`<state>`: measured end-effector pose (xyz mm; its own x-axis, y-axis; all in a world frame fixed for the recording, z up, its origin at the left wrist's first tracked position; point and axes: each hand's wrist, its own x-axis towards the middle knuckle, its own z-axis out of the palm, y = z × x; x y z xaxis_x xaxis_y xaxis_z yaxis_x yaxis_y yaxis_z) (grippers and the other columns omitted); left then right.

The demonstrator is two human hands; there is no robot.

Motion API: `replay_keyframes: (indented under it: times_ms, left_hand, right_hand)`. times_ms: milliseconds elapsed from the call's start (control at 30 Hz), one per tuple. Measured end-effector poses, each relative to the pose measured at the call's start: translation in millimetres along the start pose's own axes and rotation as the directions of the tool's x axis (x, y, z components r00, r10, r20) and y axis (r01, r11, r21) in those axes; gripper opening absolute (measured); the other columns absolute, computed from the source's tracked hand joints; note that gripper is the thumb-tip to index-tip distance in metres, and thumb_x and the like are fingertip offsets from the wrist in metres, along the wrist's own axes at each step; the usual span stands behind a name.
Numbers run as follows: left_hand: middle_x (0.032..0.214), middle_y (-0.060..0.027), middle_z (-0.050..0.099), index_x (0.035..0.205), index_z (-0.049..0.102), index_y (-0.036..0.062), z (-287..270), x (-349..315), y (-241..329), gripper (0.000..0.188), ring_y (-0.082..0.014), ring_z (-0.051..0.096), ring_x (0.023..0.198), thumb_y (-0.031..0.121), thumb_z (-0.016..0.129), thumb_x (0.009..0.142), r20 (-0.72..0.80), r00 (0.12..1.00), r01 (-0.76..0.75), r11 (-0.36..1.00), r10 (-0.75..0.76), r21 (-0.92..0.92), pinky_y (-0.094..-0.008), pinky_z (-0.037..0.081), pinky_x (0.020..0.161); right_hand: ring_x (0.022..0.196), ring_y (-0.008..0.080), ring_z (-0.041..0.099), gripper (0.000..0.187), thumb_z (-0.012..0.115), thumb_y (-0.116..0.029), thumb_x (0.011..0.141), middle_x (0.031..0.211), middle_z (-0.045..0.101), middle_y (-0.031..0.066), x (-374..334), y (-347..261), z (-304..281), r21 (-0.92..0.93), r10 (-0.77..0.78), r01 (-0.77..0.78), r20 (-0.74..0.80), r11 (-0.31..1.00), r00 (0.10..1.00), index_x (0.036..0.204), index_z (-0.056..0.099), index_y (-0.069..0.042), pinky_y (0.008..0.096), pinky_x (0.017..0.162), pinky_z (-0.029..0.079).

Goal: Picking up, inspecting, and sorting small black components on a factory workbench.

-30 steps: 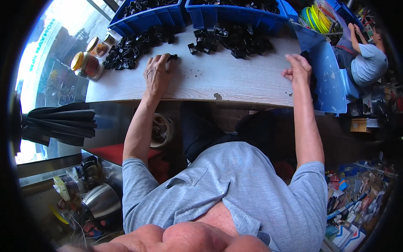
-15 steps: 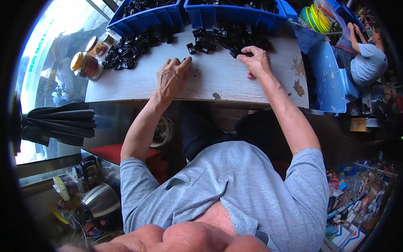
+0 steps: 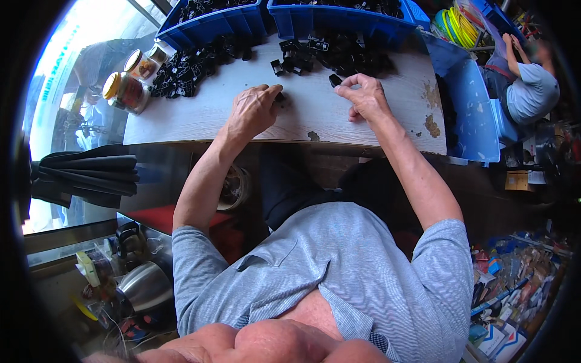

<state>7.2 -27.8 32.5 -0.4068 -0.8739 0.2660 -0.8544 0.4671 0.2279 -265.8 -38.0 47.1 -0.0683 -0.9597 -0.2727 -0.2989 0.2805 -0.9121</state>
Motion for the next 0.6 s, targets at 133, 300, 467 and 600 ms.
replay_keyframes:
  times_ms: [133, 300, 467, 600]
  left_hand:
    - [0.094, -0.014, 0.069, 0.11, 0.07, 0.0081, -7, -5, 4, 0.022, -0.0347, 0.066, 0.089, 0.012, 0.071, 0.088, -0.037, 0.999, 0.02, 0.997, -0.018, 0.078, -0.0441, 0.055, 0.078]
    - [0.103, -0.0117, 0.072, 0.113, 0.07, 0.0073, 10, -10, -3, 0.027, -0.0319, 0.066, 0.092, 0.012, 0.074, 0.086, -0.241, 0.969, -0.059, 0.998, 0.048, -0.037, -0.0419, 0.055, 0.08]
    - [0.097, -0.0126, 0.073, 0.114, 0.067, 0.0058, 32, -5, 23, 0.029, -0.0317, 0.069, 0.084, 0.006, 0.074, 0.086, -0.377, 0.926, -0.102, 0.975, 0.02, -0.199, -0.0409, 0.056, 0.077]
    - [0.098, -0.0148, 0.074, 0.113, 0.067, 0.0032, 39, 3, 40, 0.027, -0.0327, 0.073, 0.087, 0.006, 0.074, 0.087, -0.448, 0.876, -0.088, 0.853, -0.18, -0.515, -0.0378, 0.058, 0.076]
  right_hand:
    - [0.044, 0.0102, 0.056, 0.03, 0.079, -0.024, 0.088, 0.068, 0.063, 0.0066, 0, 3, -3, 0.024, 0.017, -0.015, -0.094, 1.0, 0.995, 0.106, 0.066, -0.003, 0.029, 0.041, 0.053]
    - [0.042, 0.0106, 0.054, 0.026, 0.076, -0.027, 0.091, 0.06, 0.057, 0.0024, 1, -6, 7, -0.093, 0.137, -0.136, 0.001, 0.986, 0.991, 0.103, 0.068, -0.006, 0.0289, 0.038, 0.048]
    - [0.041, 0.0113, 0.054, 0.025, 0.075, -0.03, 0.092, 0.06, 0.055, 0.0013, -12, -11, 23, -0.104, 0.154, -0.148, 0.061, 0.984, 0.986, 0.101, 0.068, -0.007, 0.0291, 0.037, 0.047]
    - [0.041, 0.0102, 0.054, 0.024, 0.075, -0.027, 0.092, 0.061, 0.055, 0.0002, -17, -14, 28, -0.095, 0.126, -0.111, 0.176, 0.989, 0.976, 0.104, 0.069, -0.008, 0.0272, 0.038, 0.046]
